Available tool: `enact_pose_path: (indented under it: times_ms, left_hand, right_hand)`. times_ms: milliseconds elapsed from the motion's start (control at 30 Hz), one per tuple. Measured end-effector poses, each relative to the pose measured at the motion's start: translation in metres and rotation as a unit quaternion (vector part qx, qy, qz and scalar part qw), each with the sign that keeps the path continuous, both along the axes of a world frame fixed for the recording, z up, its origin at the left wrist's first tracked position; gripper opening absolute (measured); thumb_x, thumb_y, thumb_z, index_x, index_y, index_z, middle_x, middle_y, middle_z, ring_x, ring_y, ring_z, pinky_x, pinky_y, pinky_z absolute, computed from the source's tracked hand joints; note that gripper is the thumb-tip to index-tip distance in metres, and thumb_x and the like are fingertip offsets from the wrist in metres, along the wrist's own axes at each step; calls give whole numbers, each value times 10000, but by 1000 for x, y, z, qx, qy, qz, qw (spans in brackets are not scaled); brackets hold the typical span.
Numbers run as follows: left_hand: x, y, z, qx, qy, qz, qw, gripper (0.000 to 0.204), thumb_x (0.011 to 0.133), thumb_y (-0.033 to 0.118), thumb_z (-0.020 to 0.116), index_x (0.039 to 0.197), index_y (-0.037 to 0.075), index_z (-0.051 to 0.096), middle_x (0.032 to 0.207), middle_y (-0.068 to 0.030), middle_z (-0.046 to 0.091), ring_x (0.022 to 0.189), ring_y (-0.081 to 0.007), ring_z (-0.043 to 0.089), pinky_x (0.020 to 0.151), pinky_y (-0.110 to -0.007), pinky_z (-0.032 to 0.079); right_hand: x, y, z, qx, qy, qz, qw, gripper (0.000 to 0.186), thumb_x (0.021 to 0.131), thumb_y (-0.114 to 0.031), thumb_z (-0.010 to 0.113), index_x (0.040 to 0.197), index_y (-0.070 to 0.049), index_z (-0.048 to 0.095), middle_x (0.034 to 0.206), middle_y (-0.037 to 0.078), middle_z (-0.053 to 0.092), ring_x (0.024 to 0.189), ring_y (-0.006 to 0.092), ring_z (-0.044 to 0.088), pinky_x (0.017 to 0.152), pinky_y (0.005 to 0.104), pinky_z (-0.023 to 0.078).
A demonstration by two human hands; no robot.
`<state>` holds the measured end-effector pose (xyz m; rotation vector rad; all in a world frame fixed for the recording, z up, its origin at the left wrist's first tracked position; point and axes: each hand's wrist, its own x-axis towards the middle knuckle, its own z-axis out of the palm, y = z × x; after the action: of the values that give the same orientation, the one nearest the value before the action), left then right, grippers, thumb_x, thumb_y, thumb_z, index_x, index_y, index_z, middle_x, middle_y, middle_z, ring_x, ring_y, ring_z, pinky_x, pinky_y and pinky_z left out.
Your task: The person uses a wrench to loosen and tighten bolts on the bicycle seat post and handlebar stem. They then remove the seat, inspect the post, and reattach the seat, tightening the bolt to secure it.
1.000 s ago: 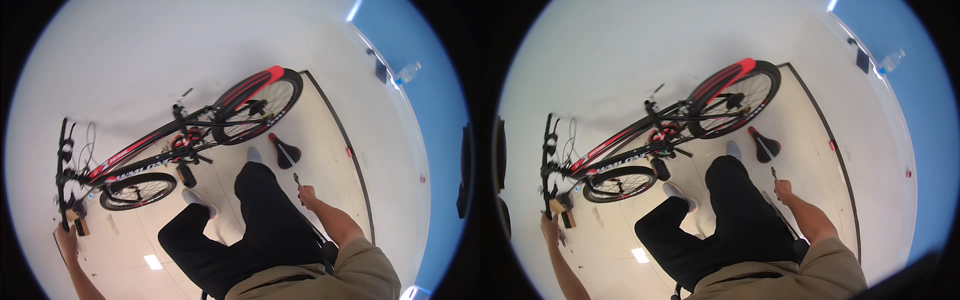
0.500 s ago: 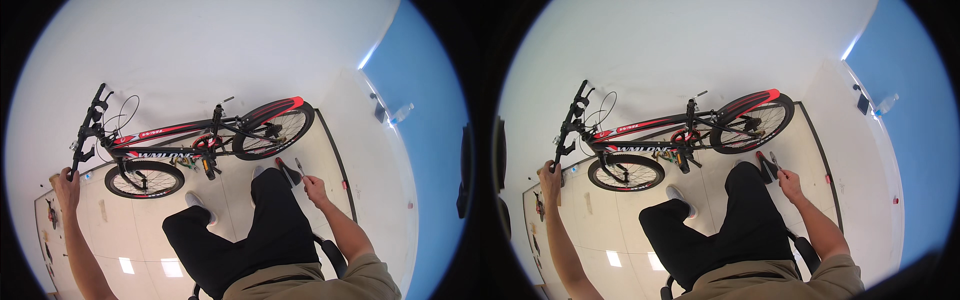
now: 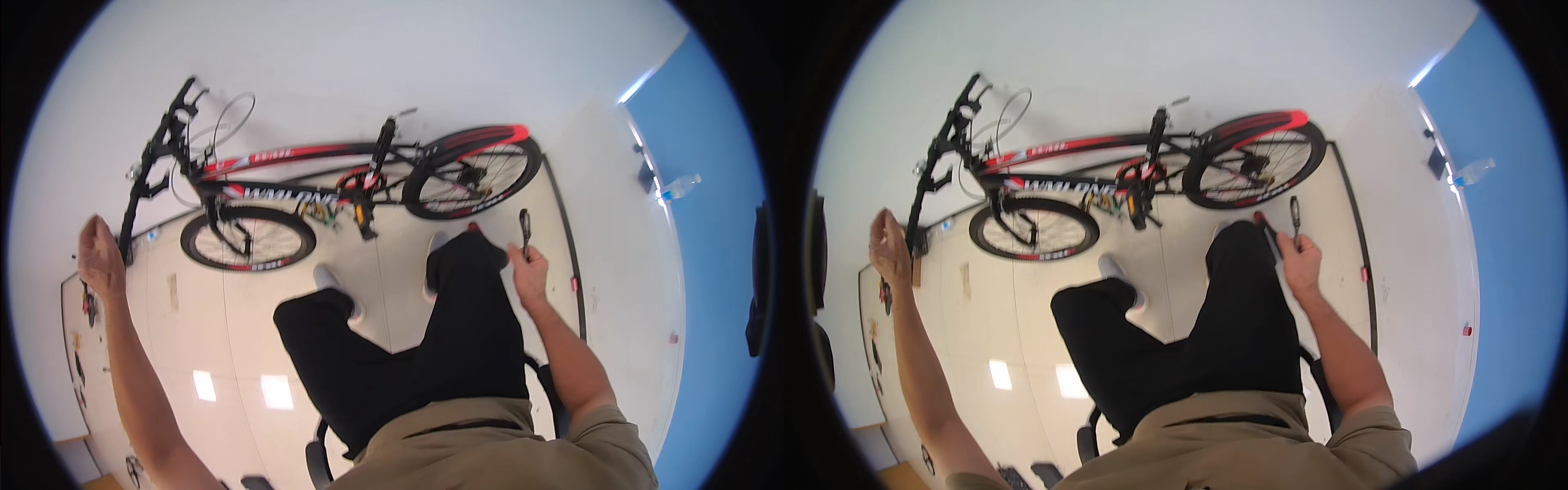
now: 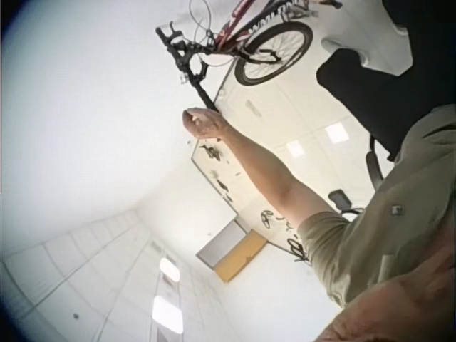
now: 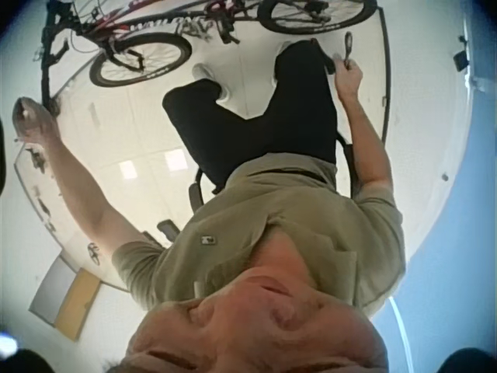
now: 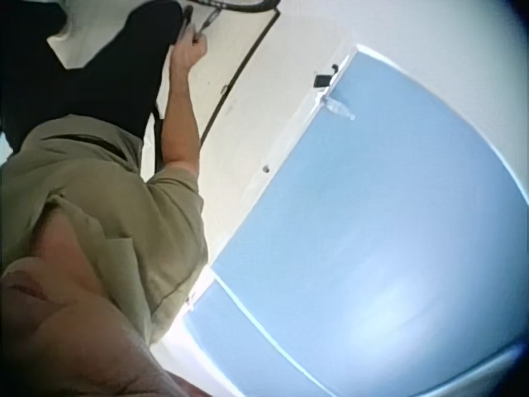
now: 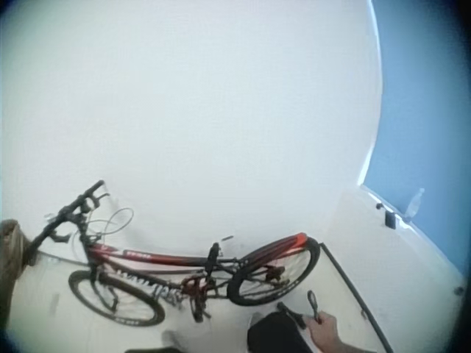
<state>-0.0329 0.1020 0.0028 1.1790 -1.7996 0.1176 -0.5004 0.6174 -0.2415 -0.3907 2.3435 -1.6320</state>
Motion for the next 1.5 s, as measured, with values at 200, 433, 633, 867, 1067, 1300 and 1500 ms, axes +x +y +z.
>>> enact_pose_path:
  times_ms: [200,433,633,867,1067,1300,1500]
  left_hand:
    - [14,105,-62,-71,-29,31,997,285,954,160,673,1217,52,672,1176,-85,704,1086,-198,645,995,-341,472]
    - [63,263,-334,858,68,70,505,510,886,496,662,1266,158,617,1228,-93,615,1158,-289,539,920,-554,452]
    - [72,363,-395,918,279,-6,282,425,961,275,619,1356,122,596,1231,-111,687,1041,-285,674,821,-402,563]
    - [33,361,-386,912,284,82,285,430,959,265,628,1355,103,585,1206,-119,686,1015,-284,674,794,-398,566]
    - [7,327,-369,914,280,116,269,436,958,256,636,1355,86,575,1185,-127,686,993,-282,673,771,-394,570]
    - [-17,305,-362,910,282,115,282,443,957,246,645,1354,68,563,1161,-135,685,967,-280,673,744,-390,573]
    - [-32,294,-371,898,290,101,315,450,955,238,653,1353,51,553,1140,-143,684,945,-279,672,721,-386,577]
  right_hand:
    - [-12,67,-46,238,-178,18,954,410,948,-389,647,696,-82,544,584,19,489,520,111,461,464,316,357]
    - [3,214,-188,368,79,457,806,313,894,-321,662,814,-19,686,650,89,643,616,210,642,485,379,464]
    - [27,234,-186,61,-427,127,893,292,900,-311,618,832,-53,738,722,112,701,648,135,635,553,385,498]
    - [20,153,-152,389,-449,52,803,303,897,-323,614,818,-55,732,725,124,697,657,177,638,563,402,501]
    - [-1,91,-136,417,-470,35,777,313,895,-334,610,807,-57,727,728,133,694,666,213,640,571,416,504]
    - [-19,54,-130,424,-474,41,770,325,892,-347,605,793,-59,721,731,144,689,676,256,643,581,433,507]
    - [-34,48,-132,426,-462,61,775,335,889,-358,602,782,-61,716,733,154,686,684,292,645,590,447,510]
